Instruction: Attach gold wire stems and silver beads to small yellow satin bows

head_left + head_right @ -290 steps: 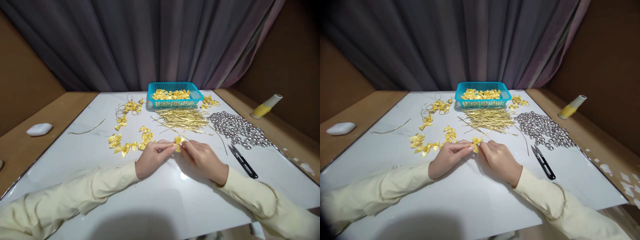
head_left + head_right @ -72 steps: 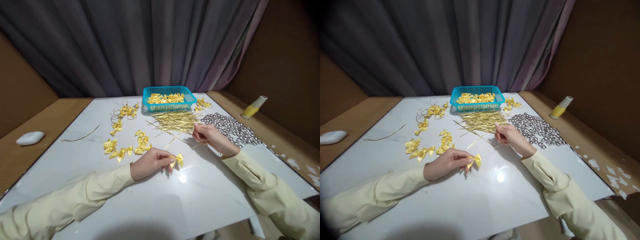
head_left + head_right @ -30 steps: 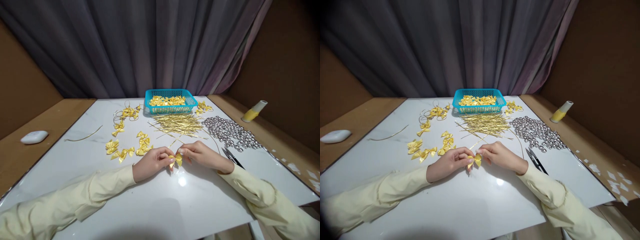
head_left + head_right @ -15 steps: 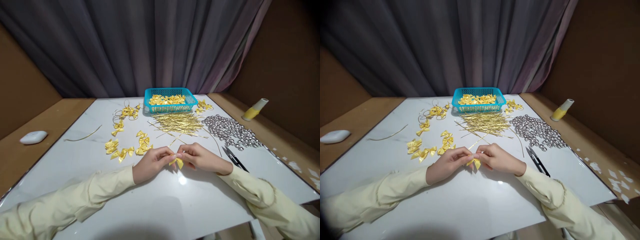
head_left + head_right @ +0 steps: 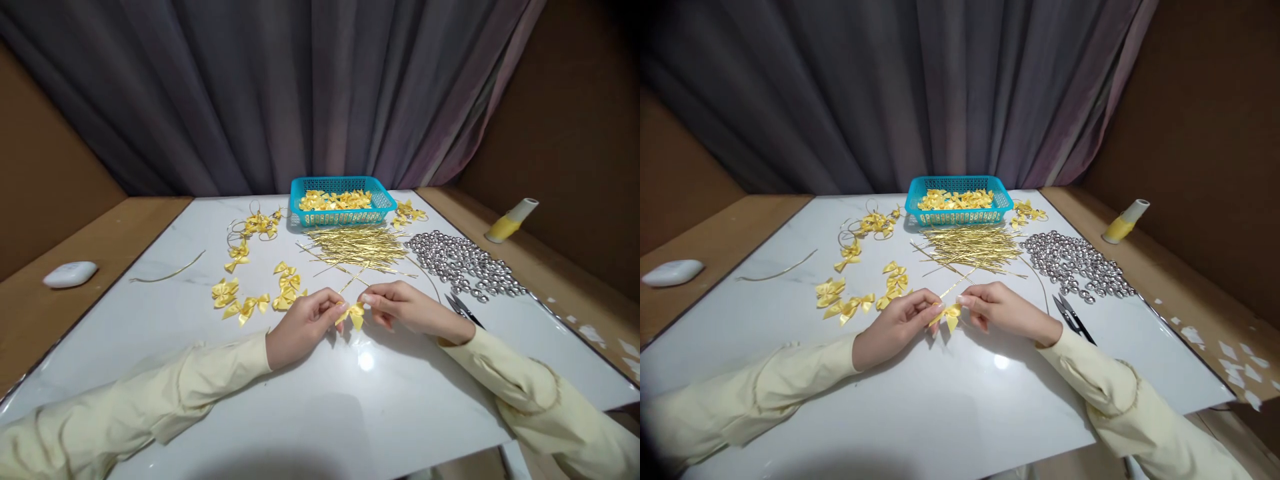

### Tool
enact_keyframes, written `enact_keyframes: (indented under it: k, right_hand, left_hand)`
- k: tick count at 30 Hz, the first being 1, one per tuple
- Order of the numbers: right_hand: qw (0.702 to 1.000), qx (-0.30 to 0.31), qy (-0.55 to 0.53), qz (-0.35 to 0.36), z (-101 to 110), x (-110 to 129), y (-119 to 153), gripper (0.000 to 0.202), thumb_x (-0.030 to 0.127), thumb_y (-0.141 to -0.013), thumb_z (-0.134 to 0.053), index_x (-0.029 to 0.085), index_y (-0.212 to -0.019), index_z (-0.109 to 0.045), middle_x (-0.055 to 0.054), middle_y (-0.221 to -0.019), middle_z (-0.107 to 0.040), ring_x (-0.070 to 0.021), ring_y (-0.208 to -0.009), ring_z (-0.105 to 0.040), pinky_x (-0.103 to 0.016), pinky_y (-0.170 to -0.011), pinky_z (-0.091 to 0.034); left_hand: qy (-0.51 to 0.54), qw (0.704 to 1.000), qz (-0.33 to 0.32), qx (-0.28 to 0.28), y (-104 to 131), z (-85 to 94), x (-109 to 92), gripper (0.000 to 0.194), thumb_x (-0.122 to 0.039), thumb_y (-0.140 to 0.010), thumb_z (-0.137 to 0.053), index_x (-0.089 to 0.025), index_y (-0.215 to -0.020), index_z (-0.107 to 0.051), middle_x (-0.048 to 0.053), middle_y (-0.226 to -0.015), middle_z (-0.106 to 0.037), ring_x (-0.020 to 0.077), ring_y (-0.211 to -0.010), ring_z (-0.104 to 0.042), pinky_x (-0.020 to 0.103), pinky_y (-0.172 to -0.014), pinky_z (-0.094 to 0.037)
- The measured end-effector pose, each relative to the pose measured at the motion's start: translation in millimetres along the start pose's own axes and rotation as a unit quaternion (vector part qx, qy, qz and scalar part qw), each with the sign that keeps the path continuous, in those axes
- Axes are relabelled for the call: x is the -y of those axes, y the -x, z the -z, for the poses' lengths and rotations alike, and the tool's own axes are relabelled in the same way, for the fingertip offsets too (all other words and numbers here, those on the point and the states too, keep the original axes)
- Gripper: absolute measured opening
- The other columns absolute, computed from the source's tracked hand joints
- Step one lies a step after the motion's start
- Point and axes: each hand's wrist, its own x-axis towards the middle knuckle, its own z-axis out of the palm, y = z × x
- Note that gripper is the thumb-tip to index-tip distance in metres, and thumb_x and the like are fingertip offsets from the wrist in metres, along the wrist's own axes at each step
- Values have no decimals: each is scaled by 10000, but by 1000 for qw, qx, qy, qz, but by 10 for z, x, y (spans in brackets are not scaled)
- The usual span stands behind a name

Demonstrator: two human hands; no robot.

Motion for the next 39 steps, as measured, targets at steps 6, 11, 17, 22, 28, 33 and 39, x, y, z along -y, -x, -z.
enact_keyframes:
  k: [6,11,17,22,28,33,39]
  right_hand:
    - [990,115,83,16,109,42,37,319,391,-880,-419,144,-837,-616,54,-478,-430,-81,-464,-369,-206,-507,-325]
    - [989,115,95,7,48,45,22,311,368,-857,-453,146,-662,-549,58,-493,-378,-69,-457,-308,-200,-452,-270]
    - [993,78,90,-9,48,-11,3,377,337,-842,-455,173,-512,-373,64,-467,-308,-69,-460,-246,-219,-451,-215]
    - [996,67,37,-50,37,-81,-9,374,357,-833,-470,168,-515,-413,67,-436,-314,-65,-428,-244,-220,-434,-201]
    - [998,25,8,-62,333,-24,88,312,375,-832,-500,150,-1016,-613,39,-537,-446,-94,-484,-393,-230,-497,-306]
    - [997,-25,22,-67,582,199,476,324,394,-840,-491,178,-1030,-640,-69,-781,-624,-148,-613,-464,-281,-565,-357]
    - [981,-148,-52,-112,513,105,1016,429,410,-866,-442,168,-1214,-507,-74,-776,-645,-161,-626,-526,-326,-673,-416]
  left_hand:
    - [1,1000,-1,-9,-6,8,26,211,-346,-853,-470,-147,-803,-520,-17,-600,-550,106,-572,-500,236,-586,-415]
    - [-2,1000,-2,-10,-2,11,28,217,-355,-846,-477,-148,-796,-521,-15,-591,-545,110,-569,-501,240,-589,-413]
    - [-21,1000,-18,-12,32,-5,-3,205,-340,-853,-463,-151,-807,-527,-7,-605,-566,115,-584,-520,238,-590,-412]
    - [-31,999,-28,-18,50,2,-9,186,-320,-855,-464,-152,-813,-531,-8,-609,-572,113,-592,-528,233,-592,-415]
    - [-33,999,-16,-11,14,46,10,190,-320,-860,-457,-151,-821,-535,-14,-615,-561,106,-582,-525,221,-589,-421]
    - [-100,993,-35,48,22,-29,-30,210,-281,-882,-421,-146,-785,-549,-1,-626,-586,101,-574,-536,207,-570,-413]
    - [-249,920,-234,190,-125,-371,-189,200,-175,-902,-353,-147,-849,-543,37,-730,-616,131,-699,-556,243,-699,-426]
